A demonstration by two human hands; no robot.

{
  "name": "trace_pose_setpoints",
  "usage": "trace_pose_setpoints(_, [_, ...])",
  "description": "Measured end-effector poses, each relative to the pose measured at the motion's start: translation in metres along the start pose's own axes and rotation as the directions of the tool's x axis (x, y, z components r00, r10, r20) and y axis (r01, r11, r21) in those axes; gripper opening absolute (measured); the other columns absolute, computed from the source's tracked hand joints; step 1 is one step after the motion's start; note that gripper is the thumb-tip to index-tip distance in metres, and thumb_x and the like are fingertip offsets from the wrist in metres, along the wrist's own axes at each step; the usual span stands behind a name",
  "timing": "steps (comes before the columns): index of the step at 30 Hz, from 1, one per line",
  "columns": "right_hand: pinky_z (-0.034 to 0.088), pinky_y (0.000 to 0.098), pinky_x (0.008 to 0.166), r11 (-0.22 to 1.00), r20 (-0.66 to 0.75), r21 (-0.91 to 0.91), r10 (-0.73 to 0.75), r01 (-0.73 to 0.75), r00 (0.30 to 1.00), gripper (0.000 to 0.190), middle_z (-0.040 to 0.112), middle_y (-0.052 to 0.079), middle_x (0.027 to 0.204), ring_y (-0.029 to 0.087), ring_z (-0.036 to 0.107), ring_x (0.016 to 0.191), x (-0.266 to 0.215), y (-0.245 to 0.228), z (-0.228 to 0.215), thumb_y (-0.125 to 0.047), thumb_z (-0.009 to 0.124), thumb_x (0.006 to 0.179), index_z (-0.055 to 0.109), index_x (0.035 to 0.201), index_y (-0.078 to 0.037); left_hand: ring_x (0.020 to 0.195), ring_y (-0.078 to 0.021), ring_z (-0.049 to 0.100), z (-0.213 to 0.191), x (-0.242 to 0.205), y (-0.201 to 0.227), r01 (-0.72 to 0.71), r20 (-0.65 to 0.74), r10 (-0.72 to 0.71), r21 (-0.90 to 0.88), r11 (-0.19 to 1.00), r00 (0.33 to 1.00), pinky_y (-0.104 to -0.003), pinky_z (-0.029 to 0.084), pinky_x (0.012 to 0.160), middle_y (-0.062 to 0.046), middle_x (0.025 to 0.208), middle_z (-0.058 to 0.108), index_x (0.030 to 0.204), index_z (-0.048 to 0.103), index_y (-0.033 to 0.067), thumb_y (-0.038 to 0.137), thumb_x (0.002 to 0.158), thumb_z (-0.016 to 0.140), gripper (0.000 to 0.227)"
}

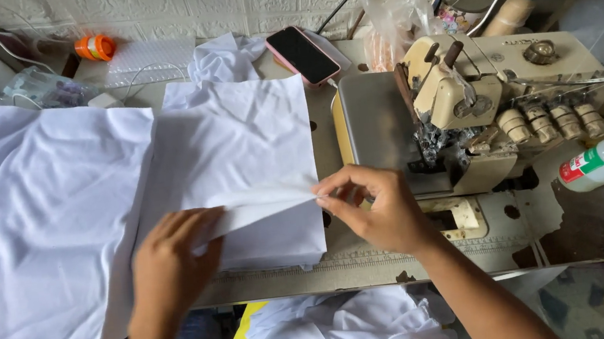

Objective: Picking up, unfolding, and stacking white fabric pieces near an industrial sewing machine.

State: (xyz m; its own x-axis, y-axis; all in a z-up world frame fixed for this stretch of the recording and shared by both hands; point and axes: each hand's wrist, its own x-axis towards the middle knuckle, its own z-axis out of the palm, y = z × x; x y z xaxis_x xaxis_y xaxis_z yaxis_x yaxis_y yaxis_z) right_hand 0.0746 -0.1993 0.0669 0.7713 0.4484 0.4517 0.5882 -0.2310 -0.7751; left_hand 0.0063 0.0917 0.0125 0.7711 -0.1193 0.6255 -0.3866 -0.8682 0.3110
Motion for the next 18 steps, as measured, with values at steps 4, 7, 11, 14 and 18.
trace_pose_setpoints(4, [0.053,0.0159,0.048,0.993,0.045,0.118,0.016,-0.021,0.999,0.003,0.074,0.007,0.074,0.008,0.064,0.058,0.014,0.018,-0.004,-0.004,0.071,0.092,0.073,0.095,-0.004,0.089,-0.0182,0.071,-0.026,-0.006,-0.027,0.324,-0.028,-0.326,0.211,0.922,0.945,-0.04,0.057,0.064,0.003,0.108,0.077,0.109,0.082,0.0234,0.011,0.078,0.071,0.035])
trace_pose_setpoints(7, [0.064,0.0196,0.051,0.955,-0.012,0.292,0.064,-0.058,0.998,0.004,0.073,0.012,0.074,0.017,0.073,0.059,0.032,0.028,-0.003,-0.002,0.067,0.097,0.068,0.096,0.002,0.079,-0.0354,0.072,-0.052,0.013,-0.026,0.564,0.03,-0.603,0.317,0.762,0.797,-0.048,0.055,0.069,-0.003,0.109,0.079,0.112,0.083,0.0228,0.014,0.077,0.064,0.041])
trace_pose_setpoints(11, [0.069,0.0335,0.082,0.821,-0.237,0.57,0.207,-0.036,0.949,0.004,0.074,0.022,0.1,0.029,0.077,0.092,0.062,0.026,-0.002,0.004,0.065,0.094,0.065,0.098,0.003,0.072,-0.0182,0.068,-0.061,0.054,-0.019,0.47,-0.127,-0.474,-0.059,0.881,0.871,-0.027,0.052,0.082,-0.01,0.083,0.072,0.125,0.078,0.0072,0.003,0.094,0.061,0.035])
trace_pose_setpoints(14, [0.065,0.035,0.099,0.832,-0.51,0.457,-0.045,0.315,0.859,0.01,0.072,0.018,0.115,0.029,0.07,0.115,0.075,0.015,-0.01,0.002,0.063,0.097,0.063,0.106,-0.003,0.109,-0.0253,0.071,-0.058,0.077,0.009,0.173,-0.358,-0.273,-0.288,0.942,0.893,-0.027,0.054,0.073,-0.021,0.126,0.072,0.129,0.073,-0.0044,-0.014,0.096,0.06,0.036])
trace_pose_setpoints(18, [0.059,0.0372,0.114,0.787,-0.74,-0.036,-0.435,0.616,0.513,0.012,0.069,0.011,0.121,0.023,0.068,0.121,0.052,-0.03,-0.041,-0.002,0.062,0.106,0.059,0.117,-0.007,0.115,-0.0363,0.067,-0.071,0.084,0.061,-0.157,-0.555,-0.039,-0.3,0.941,0.831,-0.042,0.052,0.105,-0.032,0.124,0.069,0.131,0.068,-0.0157,0.007,0.112,0.063,0.029])
